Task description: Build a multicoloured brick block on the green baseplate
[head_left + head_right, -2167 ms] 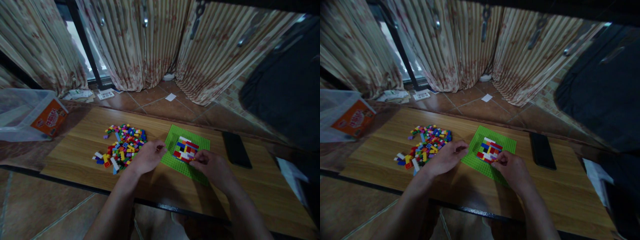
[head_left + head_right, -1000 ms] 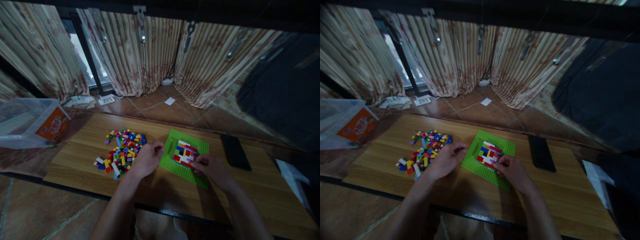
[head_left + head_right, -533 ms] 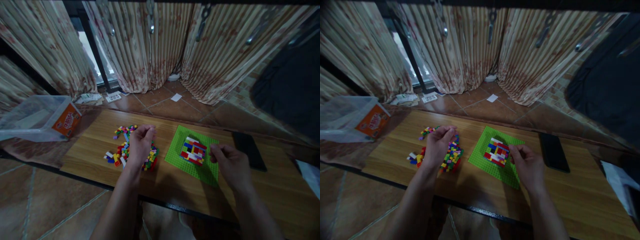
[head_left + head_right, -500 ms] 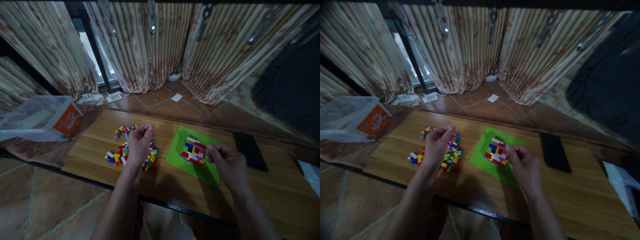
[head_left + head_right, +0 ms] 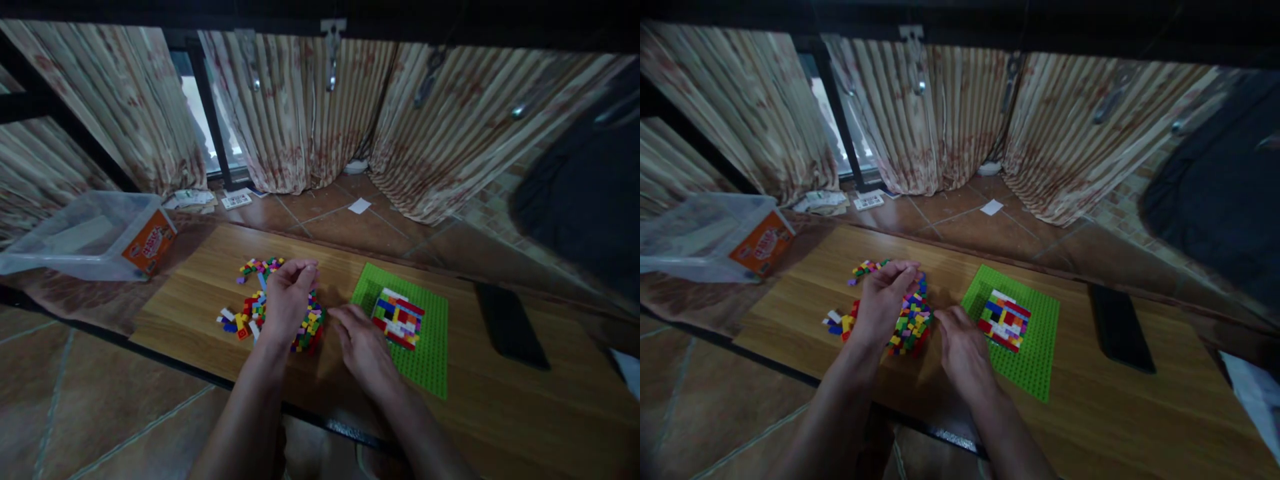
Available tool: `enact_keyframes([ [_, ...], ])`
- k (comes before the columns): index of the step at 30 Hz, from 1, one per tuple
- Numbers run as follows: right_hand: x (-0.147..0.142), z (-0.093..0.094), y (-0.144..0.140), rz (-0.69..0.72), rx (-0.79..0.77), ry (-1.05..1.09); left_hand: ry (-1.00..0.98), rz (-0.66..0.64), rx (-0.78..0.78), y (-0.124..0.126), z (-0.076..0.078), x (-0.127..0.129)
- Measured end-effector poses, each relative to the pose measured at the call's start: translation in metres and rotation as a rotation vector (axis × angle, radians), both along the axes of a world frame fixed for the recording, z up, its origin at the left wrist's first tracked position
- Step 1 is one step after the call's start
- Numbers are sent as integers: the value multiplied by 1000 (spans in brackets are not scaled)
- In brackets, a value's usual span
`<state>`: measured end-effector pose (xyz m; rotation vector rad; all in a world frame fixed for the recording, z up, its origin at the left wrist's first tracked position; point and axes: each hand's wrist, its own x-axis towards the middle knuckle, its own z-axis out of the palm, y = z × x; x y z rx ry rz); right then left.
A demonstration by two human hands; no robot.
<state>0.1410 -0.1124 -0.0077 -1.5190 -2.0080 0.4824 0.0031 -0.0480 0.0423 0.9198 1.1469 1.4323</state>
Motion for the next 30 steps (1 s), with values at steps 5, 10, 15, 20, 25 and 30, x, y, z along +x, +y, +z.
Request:
enact_keyframes([
  [5,-10,-4,9,-4,-43,-149,-16,9,-14,-1,3,-2],
  [10,-15,-5,14,-57,-58,-210,17,0,-38,-2,4,-4],
  [15,-15,-7,13,-97,-21,-131,-3,0,-53,-2,4,-5],
  [20,-10,4,6,-154,-28,90,6,-18,-48,0,3,-4],
  [25,3,20,-3,-228,-78,272,55,-43,-56,-1,2,-2],
  [30,22,28,-15,-219,-31,281,83,-64,-36,-2,1,3],
])
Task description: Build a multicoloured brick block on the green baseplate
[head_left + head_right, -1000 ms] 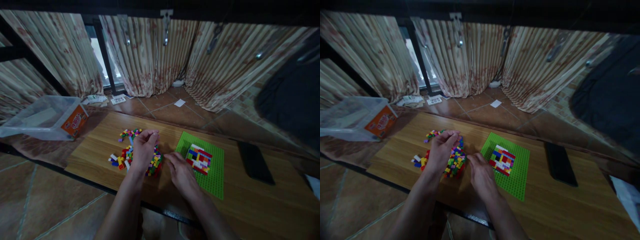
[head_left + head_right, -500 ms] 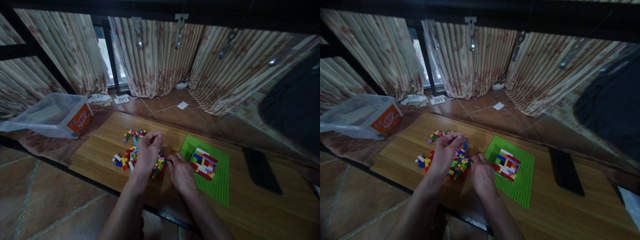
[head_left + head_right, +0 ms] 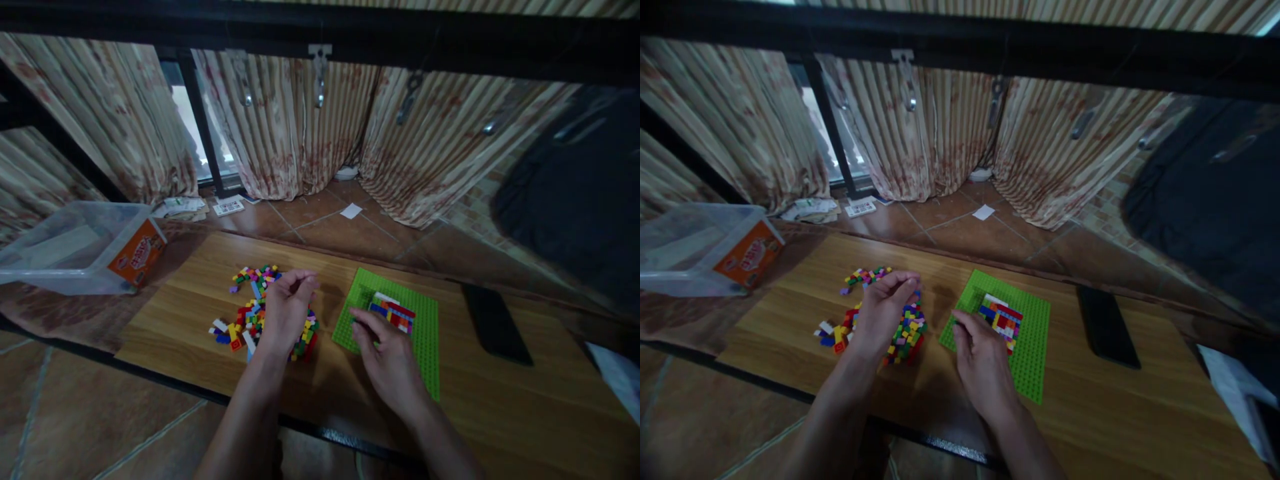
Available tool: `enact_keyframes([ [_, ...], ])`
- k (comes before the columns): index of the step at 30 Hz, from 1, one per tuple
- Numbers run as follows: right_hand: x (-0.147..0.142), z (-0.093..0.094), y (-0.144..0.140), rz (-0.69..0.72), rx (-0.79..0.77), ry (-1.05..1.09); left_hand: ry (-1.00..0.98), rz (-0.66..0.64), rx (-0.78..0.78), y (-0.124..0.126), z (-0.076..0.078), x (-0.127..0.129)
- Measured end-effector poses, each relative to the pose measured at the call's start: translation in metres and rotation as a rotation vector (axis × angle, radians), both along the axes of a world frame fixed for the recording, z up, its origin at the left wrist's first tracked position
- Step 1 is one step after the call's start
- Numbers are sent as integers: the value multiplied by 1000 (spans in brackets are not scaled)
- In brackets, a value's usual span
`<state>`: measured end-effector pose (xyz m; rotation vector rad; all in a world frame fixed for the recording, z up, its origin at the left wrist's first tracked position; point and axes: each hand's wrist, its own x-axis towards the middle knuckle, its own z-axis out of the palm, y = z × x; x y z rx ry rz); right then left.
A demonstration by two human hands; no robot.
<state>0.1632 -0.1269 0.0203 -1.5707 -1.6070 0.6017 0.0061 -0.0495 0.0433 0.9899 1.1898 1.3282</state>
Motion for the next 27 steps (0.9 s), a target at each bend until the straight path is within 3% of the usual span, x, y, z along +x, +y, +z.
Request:
enact_keyframes([
  [6,45,-3,-12,-171,-90,113,83,-53,8,-2,-5,9],
  [13,90,3,-13,-309,-52,251,122,-84,8,-3,-7,20],
  [20,106,0,-24,-202,-302,342,165,-108,31,-4,-8,27],
  [27,105,-15,-28,-157,-322,291,139,-110,17,-3,-8,29],
])
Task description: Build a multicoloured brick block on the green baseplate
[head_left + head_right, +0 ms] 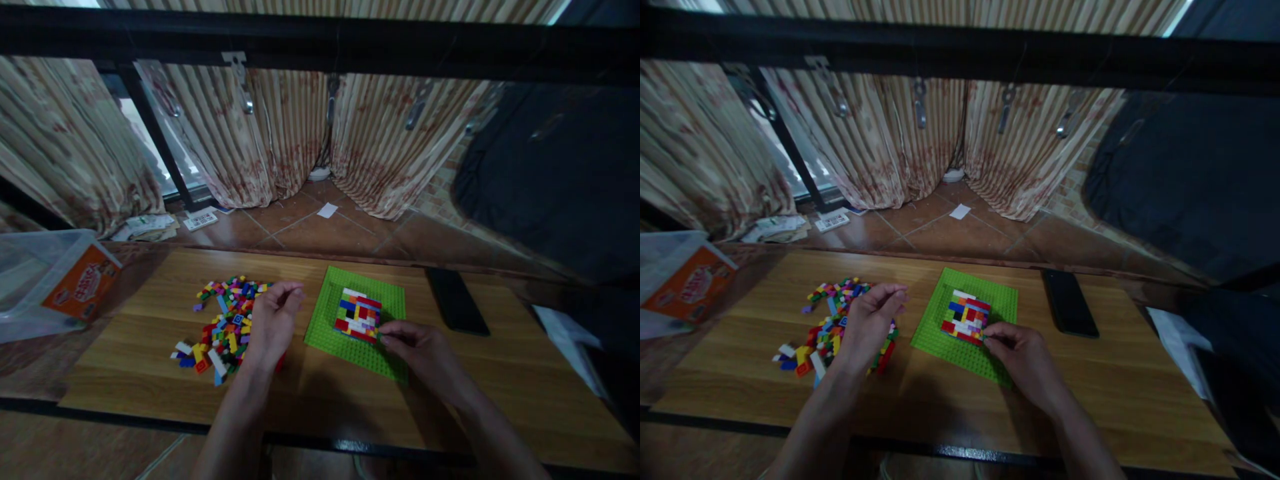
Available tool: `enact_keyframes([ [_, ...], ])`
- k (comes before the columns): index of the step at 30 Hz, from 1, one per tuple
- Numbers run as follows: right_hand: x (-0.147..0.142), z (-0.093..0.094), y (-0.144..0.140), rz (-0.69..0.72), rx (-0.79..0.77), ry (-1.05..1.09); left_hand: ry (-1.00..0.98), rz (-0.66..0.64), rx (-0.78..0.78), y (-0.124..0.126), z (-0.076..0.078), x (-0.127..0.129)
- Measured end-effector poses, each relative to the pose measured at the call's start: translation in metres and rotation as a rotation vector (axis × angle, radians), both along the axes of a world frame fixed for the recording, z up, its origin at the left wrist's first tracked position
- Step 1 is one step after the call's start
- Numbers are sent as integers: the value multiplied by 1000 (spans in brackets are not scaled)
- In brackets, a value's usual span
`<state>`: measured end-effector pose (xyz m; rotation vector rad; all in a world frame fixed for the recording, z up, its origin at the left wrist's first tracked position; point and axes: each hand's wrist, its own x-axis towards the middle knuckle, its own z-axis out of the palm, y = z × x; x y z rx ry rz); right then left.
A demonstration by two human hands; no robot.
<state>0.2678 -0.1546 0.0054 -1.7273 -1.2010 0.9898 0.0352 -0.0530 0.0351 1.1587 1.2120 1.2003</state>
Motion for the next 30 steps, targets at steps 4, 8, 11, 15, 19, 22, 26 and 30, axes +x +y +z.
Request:
enact_keyframes([
  [4,1,-8,1,38,32,-15,8,0,4,1,0,0],
  [8,1,-13,3,51,59,-7,5,7,6,1,-2,0],
  [11,0,-13,4,28,67,7,9,11,5,1,-2,-1],
  [15,-3,-11,4,-22,67,66,-1,15,1,1,0,-2],
  [19,-3,-11,6,-47,40,95,1,12,-1,1,1,-2],
  [22,0,-12,8,-60,-5,101,14,14,5,1,0,-2],
  [26,1,-12,12,-71,-76,111,15,9,9,2,-3,-2],
  [30,-1,-8,14,-56,-98,102,33,-6,16,2,-6,-3],
])
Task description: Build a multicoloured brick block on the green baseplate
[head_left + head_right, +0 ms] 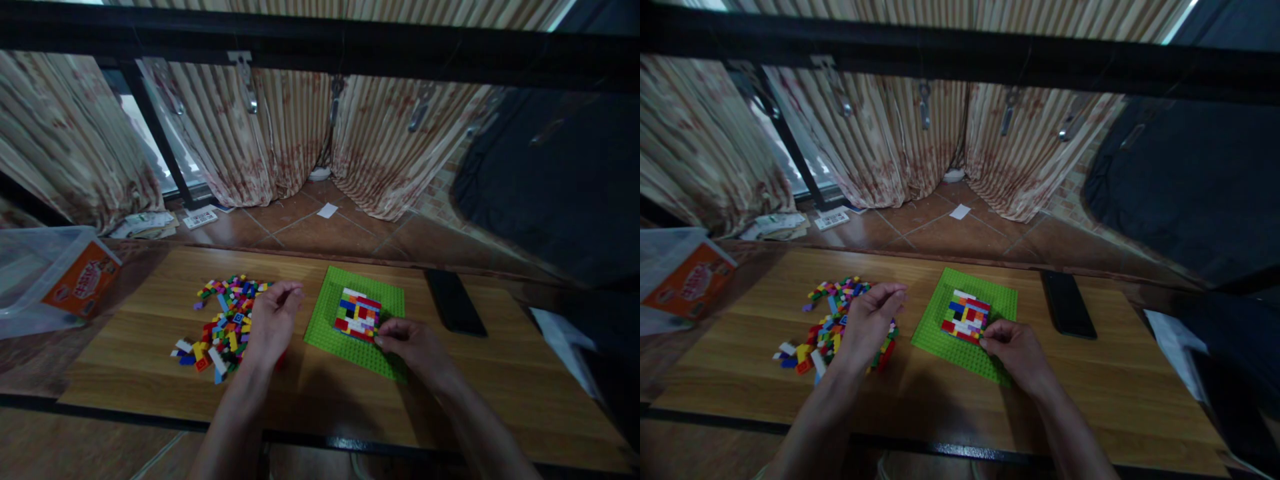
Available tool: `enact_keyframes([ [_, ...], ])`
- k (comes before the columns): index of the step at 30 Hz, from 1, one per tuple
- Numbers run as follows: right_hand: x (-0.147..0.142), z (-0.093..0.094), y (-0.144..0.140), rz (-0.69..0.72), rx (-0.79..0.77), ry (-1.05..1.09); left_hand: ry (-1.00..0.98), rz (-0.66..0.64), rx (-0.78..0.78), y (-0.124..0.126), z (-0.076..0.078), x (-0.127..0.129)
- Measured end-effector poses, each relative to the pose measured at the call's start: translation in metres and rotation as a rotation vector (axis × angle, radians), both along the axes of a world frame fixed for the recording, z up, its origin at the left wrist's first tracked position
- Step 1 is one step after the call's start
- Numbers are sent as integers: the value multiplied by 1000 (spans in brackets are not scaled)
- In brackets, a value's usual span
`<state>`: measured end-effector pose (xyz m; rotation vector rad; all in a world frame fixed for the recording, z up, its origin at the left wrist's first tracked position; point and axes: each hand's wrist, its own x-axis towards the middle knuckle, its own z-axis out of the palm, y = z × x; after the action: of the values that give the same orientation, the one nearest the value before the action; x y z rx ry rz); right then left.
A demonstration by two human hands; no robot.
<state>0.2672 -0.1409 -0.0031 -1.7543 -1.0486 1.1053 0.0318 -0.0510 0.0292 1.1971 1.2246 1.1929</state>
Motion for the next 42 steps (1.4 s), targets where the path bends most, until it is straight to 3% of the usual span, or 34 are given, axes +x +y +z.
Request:
enact_keyframes([
  [4,0,1,0,42,20,-34,108,-75,38,-2,-4,2],
  [9,11,2,-2,92,10,52,275,-305,39,-10,-12,13],
  [16,14,2,0,-70,8,89,528,-468,22,-25,-20,33],
  [23,6,-3,6,-41,79,41,644,-467,68,-37,-18,42],
  [32,5,-2,8,-72,32,-27,743,-486,-47,-55,-6,49],
  [42,-9,-8,8,6,44,-142,830,-420,28,-53,-12,30],
])
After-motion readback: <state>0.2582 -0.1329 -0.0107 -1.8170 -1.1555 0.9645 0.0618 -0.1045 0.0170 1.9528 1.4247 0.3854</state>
